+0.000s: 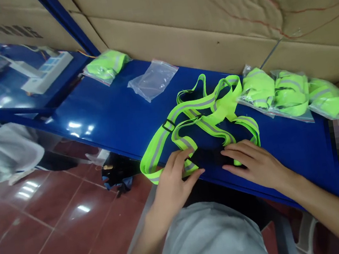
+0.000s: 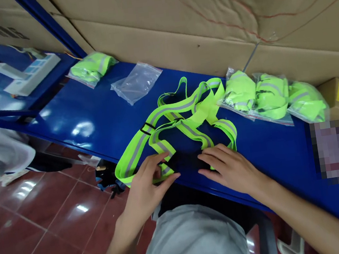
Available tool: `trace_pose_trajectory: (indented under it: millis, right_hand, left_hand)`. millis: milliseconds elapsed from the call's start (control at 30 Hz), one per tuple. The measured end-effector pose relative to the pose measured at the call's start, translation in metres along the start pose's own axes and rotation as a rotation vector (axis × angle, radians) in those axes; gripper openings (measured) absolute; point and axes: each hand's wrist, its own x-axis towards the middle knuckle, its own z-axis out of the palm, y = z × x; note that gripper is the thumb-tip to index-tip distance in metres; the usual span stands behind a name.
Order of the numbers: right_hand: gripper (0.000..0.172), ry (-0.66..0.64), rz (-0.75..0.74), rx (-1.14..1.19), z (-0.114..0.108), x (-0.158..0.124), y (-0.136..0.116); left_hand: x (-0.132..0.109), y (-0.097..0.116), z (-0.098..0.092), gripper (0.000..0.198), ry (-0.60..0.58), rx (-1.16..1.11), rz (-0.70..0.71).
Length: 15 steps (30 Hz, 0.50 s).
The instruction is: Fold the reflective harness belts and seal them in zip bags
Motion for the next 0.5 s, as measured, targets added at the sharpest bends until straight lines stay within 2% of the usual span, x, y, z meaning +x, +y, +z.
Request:
trace_pose_trajectory:
  millis: [167,267,300,333,400,433,500]
  right_hand:
    - [0.035,0.007,0.021,0.035,-0.001,0.003,-0.001]
    - [0.034,0.008,0.057,0.105,-0.011,0.001,0.0]
    - [0.031,0.044,0.103,0.118,-0.016,0.0,0.001]
    - [0.027,0.112,0.173,0.109,-0.022,-0.003,0.003]
    - [0.019,0.328,0.381,0.031,-0.035,-0.007,0.01]
    - [0.02,0.454,0.492,-0.018,-0.041,-0.009,0.015]
    - [0.03,0.63,0.667,-0.057,-0.054,-0.011,0.03]
  left_hand:
    - [0.0,0.002,0.001,0.05,-0.013,0.036,0.035]
    - [0.001,0.002,-0.003,0.038,0.007,0.022,0.062]
    - [0.002,0.001,-0.006,0.032,0.021,0.001,0.067]
    - [0.003,0.001,-0.01,0.027,0.042,-0.022,0.076]
    - [0.008,0.002,-0.023,0.017,0.123,-0.048,0.099]
    - [0.013,0.002,-0.032,0.014,0.193,-0.051,0.114]
    - [0.026,0.004,-0.053,0.013,0.403,-0.053,0.139]
